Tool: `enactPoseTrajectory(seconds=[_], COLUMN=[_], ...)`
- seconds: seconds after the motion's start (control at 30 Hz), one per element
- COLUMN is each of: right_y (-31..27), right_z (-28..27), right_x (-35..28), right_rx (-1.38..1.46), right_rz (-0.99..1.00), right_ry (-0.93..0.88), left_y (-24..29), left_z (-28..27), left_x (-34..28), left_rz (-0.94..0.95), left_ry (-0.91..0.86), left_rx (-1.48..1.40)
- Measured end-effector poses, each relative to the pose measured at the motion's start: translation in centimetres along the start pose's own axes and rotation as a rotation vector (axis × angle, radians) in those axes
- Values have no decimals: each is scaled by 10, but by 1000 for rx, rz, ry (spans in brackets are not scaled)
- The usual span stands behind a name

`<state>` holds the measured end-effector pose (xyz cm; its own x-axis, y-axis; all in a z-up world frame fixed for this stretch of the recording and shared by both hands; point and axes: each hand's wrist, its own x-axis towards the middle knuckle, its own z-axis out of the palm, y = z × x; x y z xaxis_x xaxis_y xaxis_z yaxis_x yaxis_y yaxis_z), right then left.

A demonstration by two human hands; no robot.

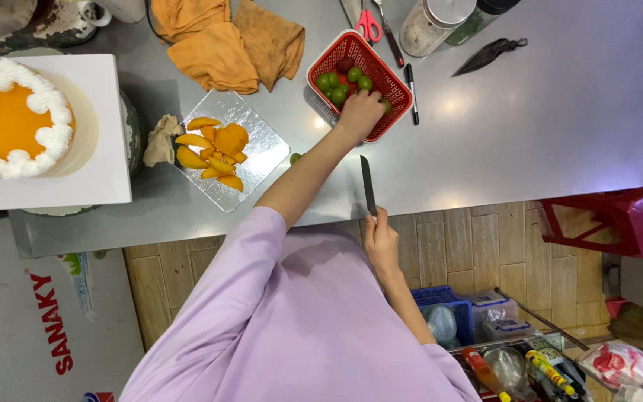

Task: The person slices mango and strawberries into smaller pieces using a knife on a metal workspace.

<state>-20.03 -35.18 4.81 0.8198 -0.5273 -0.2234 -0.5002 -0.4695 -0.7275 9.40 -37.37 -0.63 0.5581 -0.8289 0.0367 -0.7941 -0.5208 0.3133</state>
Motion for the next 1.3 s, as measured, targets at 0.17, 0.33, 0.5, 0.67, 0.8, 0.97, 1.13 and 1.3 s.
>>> enactPoseTrajectory(seconds=[0.17, 0.33, 0.5, 0.67, 0.8, 0.97, 1.13, 1.3], right_y=[4, -2, -13, -23, -21, -24, -30, -44], right_z=[1, 7, 29, 55, 59, 61, 67, 92], right_x=[-6, 10, 46, 89, 92, 88, 102, 139], right_rx=[-1, 38, -30, -172, -203, -260, -285, -266], right_rz=[-32, -129, -163, -228, -222, -223, -231, -305], right_ry=[18, -12, -114, -214, -227, -221, -256, -210], left_y=[-8, -43, -70, -74, -77, -75, -74, -72], left_z=[-21, -63, -36, 5, 11, 8, 9, 5], left_x=[-16, -103, -150, -153, -151, -146, -146, -146], left_rz=[-45, -280, -708, -621, -622, -651, -664, -691], left_ry=[272, 455, 295, 394, 435, 423, 460, 462], left_rx=[-286, -808, -819, -814, -879, -816, -843, -835])
